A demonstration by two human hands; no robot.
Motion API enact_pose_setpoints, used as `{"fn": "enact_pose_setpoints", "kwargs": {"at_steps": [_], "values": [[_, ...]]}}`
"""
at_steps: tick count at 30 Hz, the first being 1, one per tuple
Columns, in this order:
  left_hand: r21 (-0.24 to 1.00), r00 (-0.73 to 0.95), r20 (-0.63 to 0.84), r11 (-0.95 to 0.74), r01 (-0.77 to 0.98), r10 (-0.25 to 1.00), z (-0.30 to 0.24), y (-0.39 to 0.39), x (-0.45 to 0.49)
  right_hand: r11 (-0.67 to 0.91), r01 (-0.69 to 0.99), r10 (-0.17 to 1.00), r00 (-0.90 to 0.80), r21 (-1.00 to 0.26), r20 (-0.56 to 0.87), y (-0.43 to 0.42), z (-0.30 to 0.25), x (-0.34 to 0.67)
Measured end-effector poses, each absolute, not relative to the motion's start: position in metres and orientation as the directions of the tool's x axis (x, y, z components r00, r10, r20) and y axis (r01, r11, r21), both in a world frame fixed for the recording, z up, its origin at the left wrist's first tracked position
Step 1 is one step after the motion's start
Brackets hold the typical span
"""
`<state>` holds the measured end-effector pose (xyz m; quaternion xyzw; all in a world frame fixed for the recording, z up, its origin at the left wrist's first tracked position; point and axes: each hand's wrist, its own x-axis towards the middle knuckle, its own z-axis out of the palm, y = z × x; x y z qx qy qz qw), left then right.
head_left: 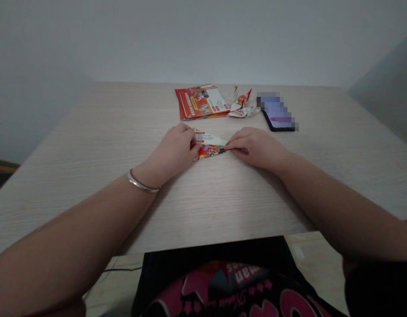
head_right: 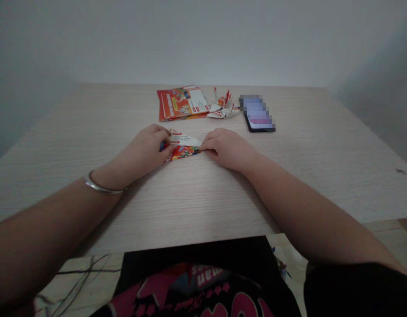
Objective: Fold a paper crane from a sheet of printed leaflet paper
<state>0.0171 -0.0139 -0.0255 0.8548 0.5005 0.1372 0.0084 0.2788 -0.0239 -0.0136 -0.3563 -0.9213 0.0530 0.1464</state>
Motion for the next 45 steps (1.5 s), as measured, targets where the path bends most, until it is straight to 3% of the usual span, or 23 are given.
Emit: {"fn": "enact_pose_setpoints", "kwargs": {"at_steps": [9,20,26,31,41,45], "values": [[0.115,0.434,0.141,-0.45,0.886,0.89,-0.013,-0.022,0.023,0.723,0.68,0.689,-0.7,-0.12,0.186,-0.029,-0.009,0.275],[-0.017,0.451,0.263,-0.463,0.886,0.853,-0.016,-0.027,0.021,0.692,0.716,0.721,-0.68,-0.089,0.134,-0.034,-0.005,0.27],[-0.167,0.766,0.239,-0.752,0.638,0.597,-0.004,-0.036,0.031,0.697,0.712,0.716,-0.683,-0.087,0.144,-0.031,-0.005,0.269],[-0.224,0.854,0.251,-0.831,0.51,0.456,-0.003,-0.051,0.043,0.7,0.711,0.713,-0.688,-0.075,0.137,-0.027,-0.003,0.268],[-0.113,0.81,0.052,-0.803,0.586,0.584,-0.006,-0.063,0.046,0.655,0.755,0.753,-0.652,-0.013,0.087,-0.031,0.002,0.264],[-0.09,0.807,0.046,-0.802,0.591,0.589,-0.011,-0.062,0.043,0.643,0.766,0.765,-0.641,-0.013,0.066,-0.034,0.005,0.263]]}}
